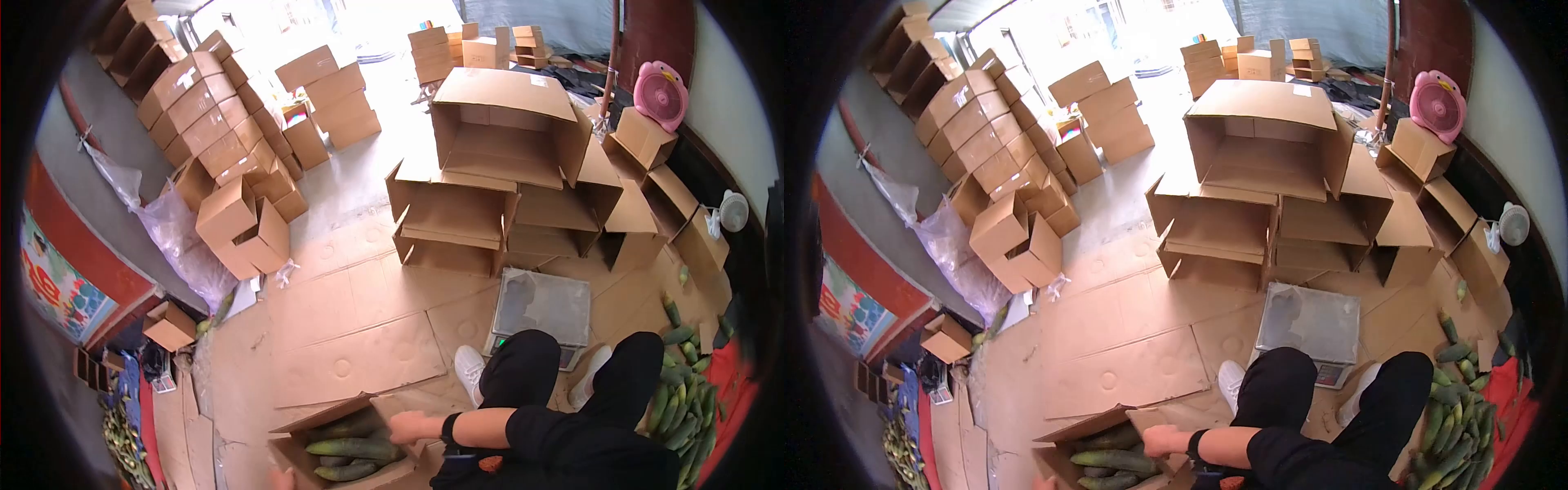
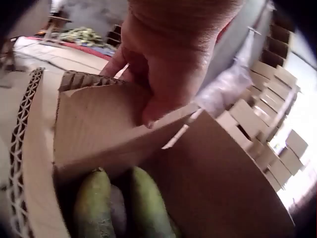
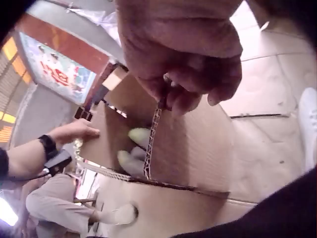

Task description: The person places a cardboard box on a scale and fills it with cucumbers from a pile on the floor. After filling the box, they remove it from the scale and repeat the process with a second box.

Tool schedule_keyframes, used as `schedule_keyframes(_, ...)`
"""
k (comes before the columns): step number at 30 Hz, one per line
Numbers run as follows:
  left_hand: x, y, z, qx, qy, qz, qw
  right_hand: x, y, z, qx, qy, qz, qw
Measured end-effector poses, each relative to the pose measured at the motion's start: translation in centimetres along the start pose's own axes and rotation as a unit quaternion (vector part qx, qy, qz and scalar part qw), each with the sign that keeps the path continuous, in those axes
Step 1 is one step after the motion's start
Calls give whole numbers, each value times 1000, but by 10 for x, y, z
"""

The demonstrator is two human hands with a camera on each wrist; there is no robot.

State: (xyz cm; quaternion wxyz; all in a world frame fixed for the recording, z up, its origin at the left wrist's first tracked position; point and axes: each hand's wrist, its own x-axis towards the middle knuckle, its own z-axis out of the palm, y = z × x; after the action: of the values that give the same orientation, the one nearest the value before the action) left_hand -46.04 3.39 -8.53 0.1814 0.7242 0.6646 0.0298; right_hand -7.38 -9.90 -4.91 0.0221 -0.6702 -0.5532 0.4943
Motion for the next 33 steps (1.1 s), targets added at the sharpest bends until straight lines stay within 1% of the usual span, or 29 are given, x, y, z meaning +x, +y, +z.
schedule_keyframes(1, -19, 4, -9, -138, -8, -4, 990, 1, 0, -3, -4, -5, 4, 1000)
schedule_keyframes(2, -20, 3, -6, -140, -12, -10, 990, -1, 0, -9, 39, -27, 13, 999)
schedule_keyframes(3, -18, 2, -3, 31, 35, 29, 998, -2, -1, -12, 82, -48, 23, 995)
schedule_keyframes(4, -14, 2, 1, 201, 82, 71, 974, 4, 3, -13, 87, -44, 11, 995)
schedule_keyframes(5, -5, 1, 5, 199, 80, 73, 974, 12, 9, -12, 87, -43, 14, 995)
schedule_keyframes(6, -2, 2, 7, 191, 81, 70, 976, 16, 13, -13, 43, 74, -20, 996)
schedule_keyframes(7, 1, 5, 11, 182, 82, 68, 977, 17, 18, -15, -5, 190, -53, 980)
schedule_keyframes(8, 5, 9, 14, 174, 84, 66, 979, 18, 25, -19, -5, 194, -48, 980)
schedule_keyframes(10, 14, 17, 19, 161, 88, 63, 981, 6, 36, -52, 52, 198, -78, 976)
schedule_keyframes(12, 20, 24, 21, 150, 90, 61, 983, -11, 51, -85, 59, 225, -111, 966)
schedule_keyframes(14, 24, 31, 21, 142, 94, 57, 984, -44, 62, -122, 38, 286, -107, 951)
schedule_keyframes(16, 29, 42, 19, 131, 102, 52, 985, -84, 82, -152, 52, 367, -130, 920)
schedule_keyframes(18, 34, 54, 16, 119, 114, 46, 985, -130, 103, -172, 72, 412, -130, 899)
schedule_keyframes(20, 37, 65, 15, 107, 124, 36, 986, -168, 131, -179, 81, 432, -66, 896)
schedule_keyframes(22, 37, 78, 16, 95, 132, 27, 986, -191, 176, -175, 100, 444, -30, 890)
schedule_keyframes(24, 37, 91, 20, 81, 139, 15, 987, -213, 220, -164, 104, 463, 25, 880)
schedule_keyframes(26, 34, 104, 25, 66, 147, 1, 987, -237, 250, -151, 83, 465, 82, 878)
schedule_keyframes(27, 32, 109, 25, 60, 151, -6, 987, -245, 264, -144, 84, 466, 80, 877)
schedule_keyframes(29, 29, 119, 24, 50, 162, -21, 985, -256, 293, -127, 98, 449, 120, 880)
schedule_keyframes(32, 25, 135, 23, 38, 177, -42, 983, -251, 340, -95, 113, 450, 122, 878)
schedule_keyframes(33, 25, 142, 23, 33, 182, -49, 981, -254, 341, -96, 115, 451, 120, 877)
